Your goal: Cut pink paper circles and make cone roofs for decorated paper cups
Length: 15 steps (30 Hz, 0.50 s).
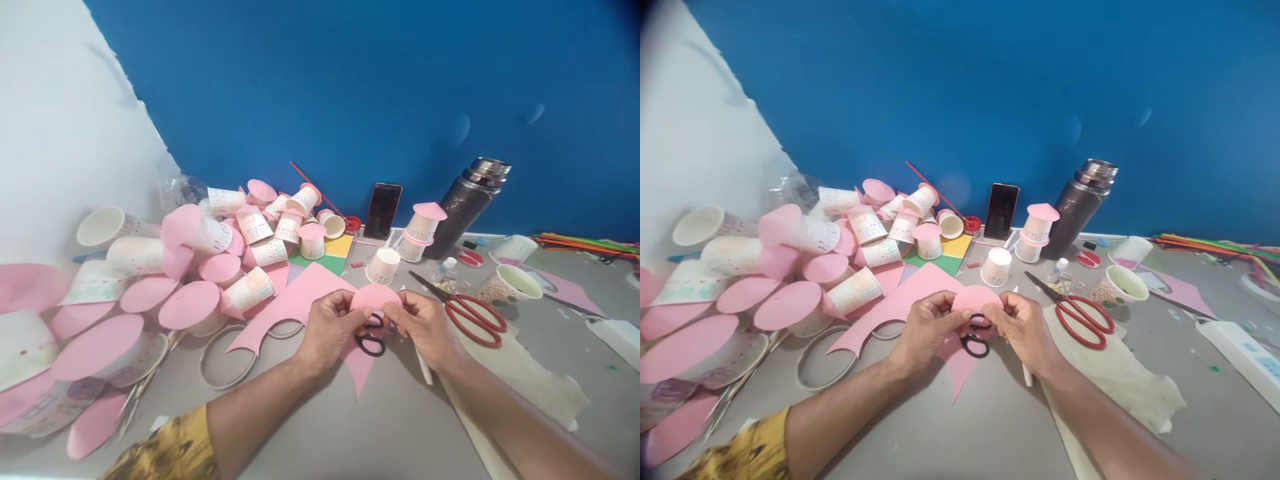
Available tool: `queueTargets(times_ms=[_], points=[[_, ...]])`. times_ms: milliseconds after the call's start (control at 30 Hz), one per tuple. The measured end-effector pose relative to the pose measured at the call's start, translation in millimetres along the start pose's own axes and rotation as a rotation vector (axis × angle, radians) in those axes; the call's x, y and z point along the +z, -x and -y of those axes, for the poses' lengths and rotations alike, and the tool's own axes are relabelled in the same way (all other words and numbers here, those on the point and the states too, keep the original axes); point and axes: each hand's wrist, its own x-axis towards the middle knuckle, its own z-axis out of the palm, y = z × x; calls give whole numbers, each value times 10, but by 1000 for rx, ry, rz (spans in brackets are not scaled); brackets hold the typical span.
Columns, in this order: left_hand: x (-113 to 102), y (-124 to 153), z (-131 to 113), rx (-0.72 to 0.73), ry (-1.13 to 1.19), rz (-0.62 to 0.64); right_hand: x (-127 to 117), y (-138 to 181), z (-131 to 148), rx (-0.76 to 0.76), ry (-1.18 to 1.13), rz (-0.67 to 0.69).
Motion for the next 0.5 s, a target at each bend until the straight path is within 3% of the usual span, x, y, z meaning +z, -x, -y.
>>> queueTargets(times_ms=[233, 500], points=[[-8, 4, 36, 54, -37, -37, -10, -35, -128, -58, -31, -6], [13, 14, 7, -13, 106, -29, -2, -46, -149, -34, -94, -34]])
